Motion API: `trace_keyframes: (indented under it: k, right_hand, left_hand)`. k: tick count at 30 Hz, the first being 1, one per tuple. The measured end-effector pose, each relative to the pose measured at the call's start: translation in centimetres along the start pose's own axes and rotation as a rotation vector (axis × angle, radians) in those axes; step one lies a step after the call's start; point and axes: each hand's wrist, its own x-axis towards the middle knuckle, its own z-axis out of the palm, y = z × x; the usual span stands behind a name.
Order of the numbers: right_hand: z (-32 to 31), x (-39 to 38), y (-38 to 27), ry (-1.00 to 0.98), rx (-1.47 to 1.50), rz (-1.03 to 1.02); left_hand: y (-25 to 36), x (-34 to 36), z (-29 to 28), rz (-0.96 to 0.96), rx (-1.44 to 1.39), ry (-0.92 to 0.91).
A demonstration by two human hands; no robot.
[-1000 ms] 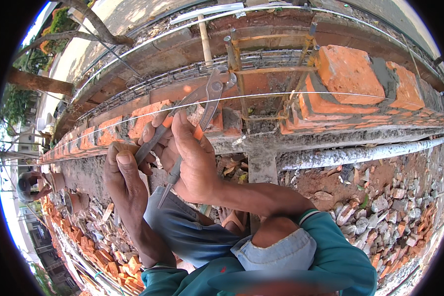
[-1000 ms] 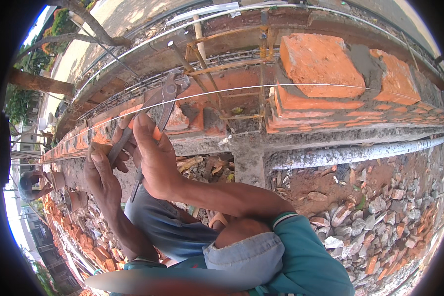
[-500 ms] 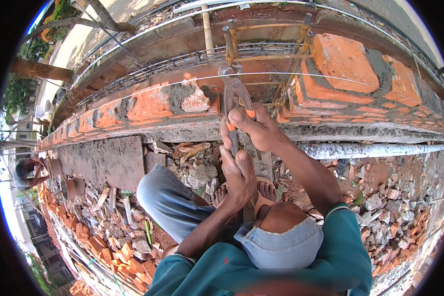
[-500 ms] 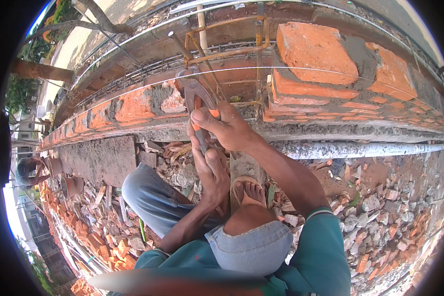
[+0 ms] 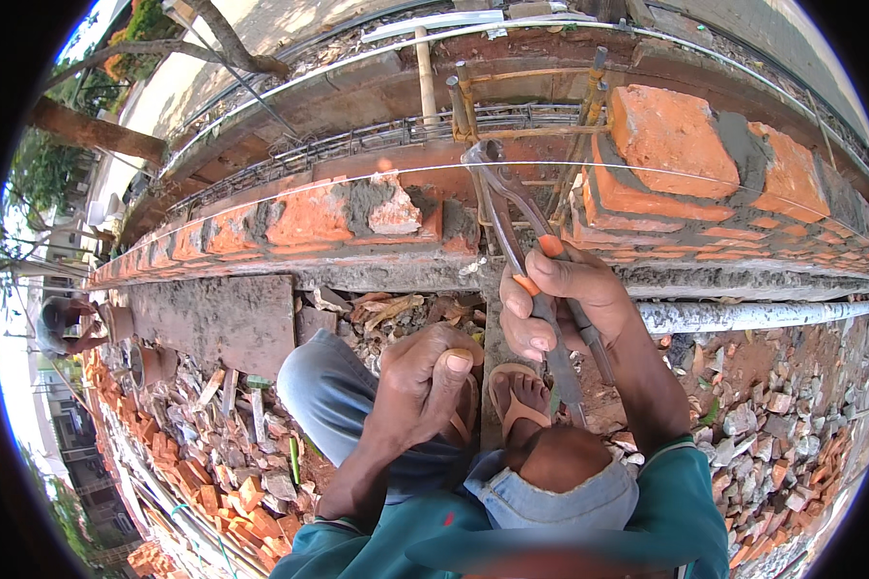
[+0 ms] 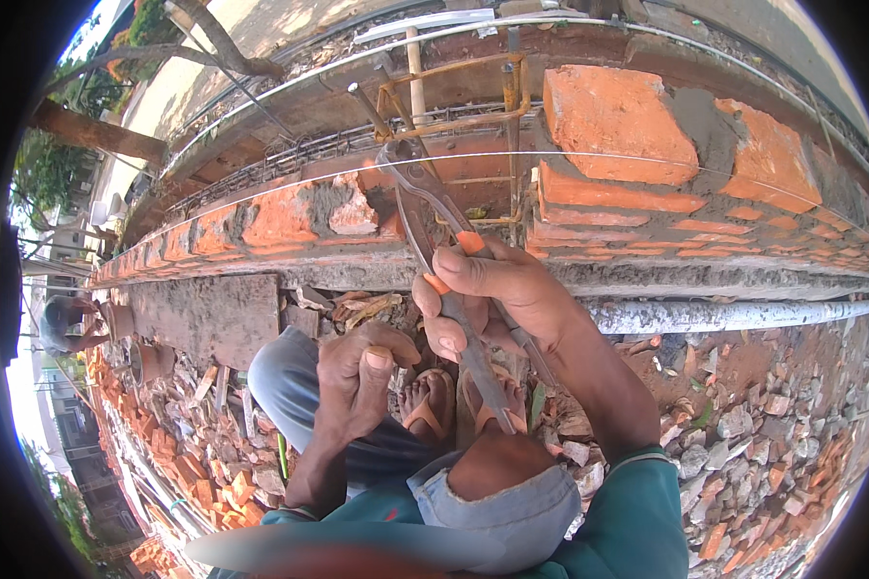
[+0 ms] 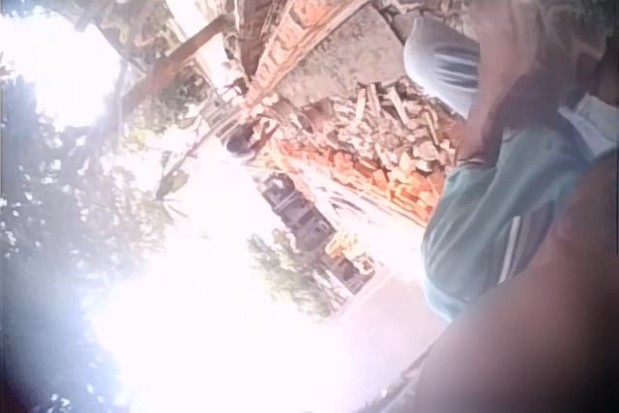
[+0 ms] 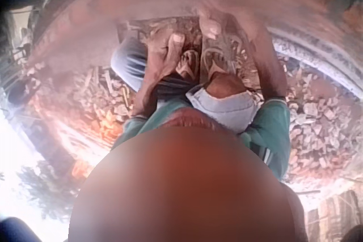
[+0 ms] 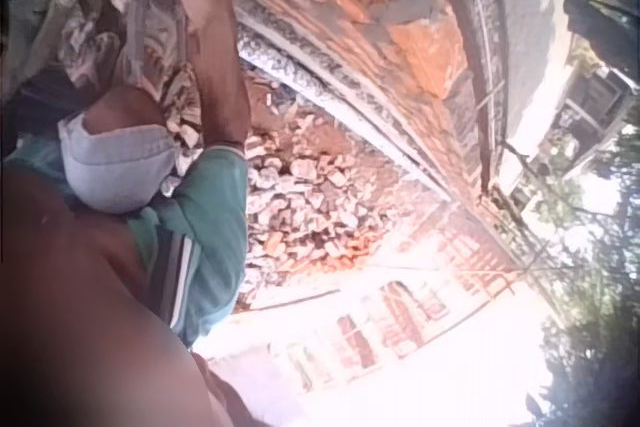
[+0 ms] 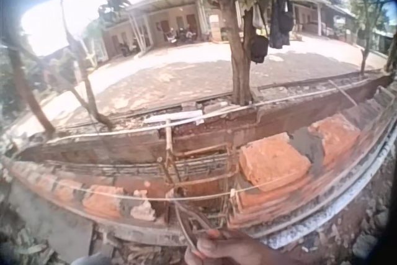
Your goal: The person uses pliers to adjust and secure metal rebar within a brick wall. They repeatedly grip, twist, and reposition the rebar to align it with the masonry and a guide string.
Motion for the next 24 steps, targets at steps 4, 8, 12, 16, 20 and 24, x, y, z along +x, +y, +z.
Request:
trace_keyframes:
  k: [4,8,12,16,20,24]
  right_hand:
    - [-0.4,0.4,-0.4,0.284,-0.585,0.095]
    - [-2.0,1.0,-0.6,0.258,-0.824,0.010]
    - [-5.2,-1.0,2.2,0.291,-0.801,0.109]
    - [-8.7,-5.6,7.5,0.345,-0.816,0.371]
    - [-10.7,-8.7,10.9,0.344,-1.122,0.616]
    - [-10.5,-9.9,12.7,0.426,-0.987,0.496]
  left_hand:
    - [2.8,3.7,-3.5,0.244,-0.020,0.471]
    - [6.5,12.0,-8.6,0.399,0.365,0.389]
    - [8.7,19.5,-11.1,0.933,0.977,-0.199]
    - [8.4,21.7,-9.8,1.037,1.143,-0.450]
    - [7.6,22.1,-8.6,1.119,1.208,-0.425]
    - [8.4,22.3,-8.7,1.021,1.234,-0.358]
